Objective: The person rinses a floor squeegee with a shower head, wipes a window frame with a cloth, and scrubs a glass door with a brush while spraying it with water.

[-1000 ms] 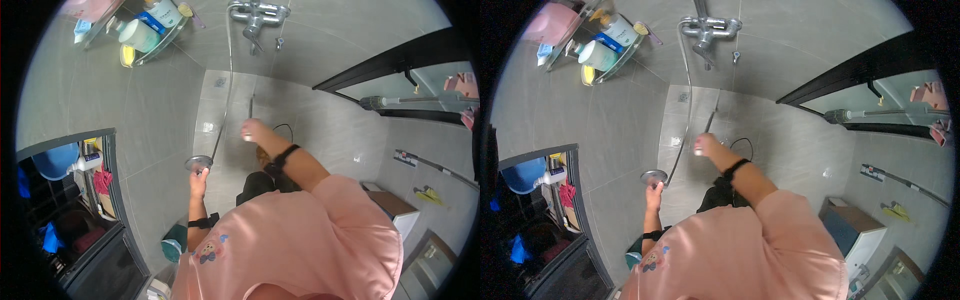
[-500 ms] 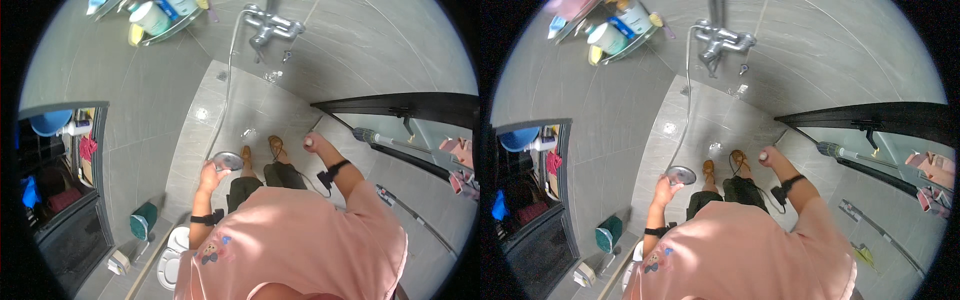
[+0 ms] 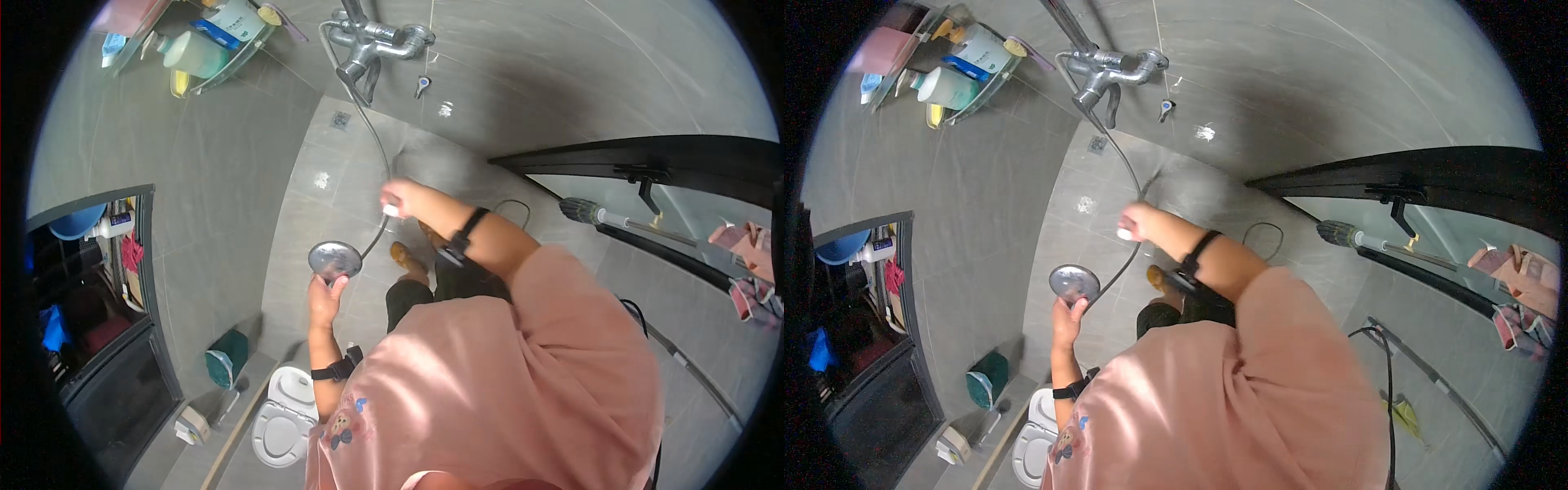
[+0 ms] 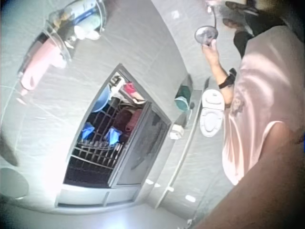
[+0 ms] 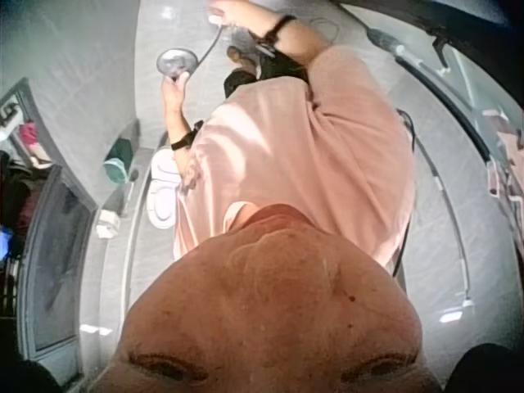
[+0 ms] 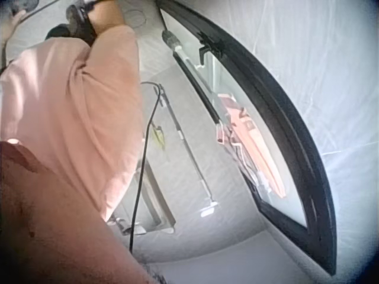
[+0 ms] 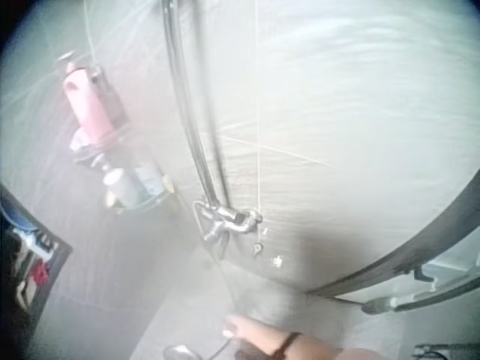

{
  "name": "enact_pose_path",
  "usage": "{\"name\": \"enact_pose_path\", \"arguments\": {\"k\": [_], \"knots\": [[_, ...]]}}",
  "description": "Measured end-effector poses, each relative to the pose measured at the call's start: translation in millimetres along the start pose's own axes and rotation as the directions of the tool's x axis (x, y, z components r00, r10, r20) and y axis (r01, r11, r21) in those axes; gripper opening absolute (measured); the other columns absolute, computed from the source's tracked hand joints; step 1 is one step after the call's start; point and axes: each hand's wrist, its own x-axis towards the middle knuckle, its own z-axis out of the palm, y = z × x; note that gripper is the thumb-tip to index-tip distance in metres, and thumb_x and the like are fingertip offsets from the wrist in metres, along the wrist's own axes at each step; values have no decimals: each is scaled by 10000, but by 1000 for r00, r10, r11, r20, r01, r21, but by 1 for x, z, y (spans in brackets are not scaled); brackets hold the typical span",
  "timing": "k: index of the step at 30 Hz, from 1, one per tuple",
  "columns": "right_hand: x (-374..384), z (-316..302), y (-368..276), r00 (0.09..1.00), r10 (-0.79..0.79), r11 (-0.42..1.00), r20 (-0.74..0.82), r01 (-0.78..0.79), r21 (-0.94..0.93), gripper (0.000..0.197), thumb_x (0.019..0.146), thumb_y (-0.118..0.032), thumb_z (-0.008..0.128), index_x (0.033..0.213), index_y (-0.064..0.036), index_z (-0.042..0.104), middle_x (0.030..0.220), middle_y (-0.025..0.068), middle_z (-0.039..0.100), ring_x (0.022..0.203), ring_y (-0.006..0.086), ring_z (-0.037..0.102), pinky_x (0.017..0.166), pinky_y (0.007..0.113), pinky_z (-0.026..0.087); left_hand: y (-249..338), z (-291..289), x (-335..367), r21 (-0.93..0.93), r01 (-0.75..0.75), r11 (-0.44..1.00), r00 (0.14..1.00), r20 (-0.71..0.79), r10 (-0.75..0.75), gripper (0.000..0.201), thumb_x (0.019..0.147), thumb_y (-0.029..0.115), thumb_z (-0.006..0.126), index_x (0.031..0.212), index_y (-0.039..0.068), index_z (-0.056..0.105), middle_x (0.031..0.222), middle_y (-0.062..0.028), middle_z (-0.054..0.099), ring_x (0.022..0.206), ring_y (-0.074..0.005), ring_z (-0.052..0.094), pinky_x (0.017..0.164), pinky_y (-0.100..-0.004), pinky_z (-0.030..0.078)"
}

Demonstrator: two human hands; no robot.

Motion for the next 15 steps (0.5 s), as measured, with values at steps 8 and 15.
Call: {"name": "enact_pose_path", "arguments": {"k": [8, 15], "knots": [[-126, -316, 65, 945, -281, 234, -164, -98, -967, 453, 817, -340, 549, 1190, -88, 493, 1178, 201, 504, 952, 358, 546, 811, 425, 444, 3, 75, 8, 281, -292, 914, 916, 356, 183, 354, 695, 283, 720, 920, 27, 625, 835, -151, 639, 790, -298, 591, 717, -359, 460], [-239, -440, 158, 732, -559, 16, -389, -460, -888, 382, 829, -345, 489, 1034, -30, 561, 1025, 200, 592, 983, 346, 553, 833, 425, 434, -1, 186, -20, 146, -253, 956, 869, 470, 158, 395, 703, 374, 701, 924, 54, 630, 820, -142, 639, 790, -327, 593, 701, -388, 458]]}}
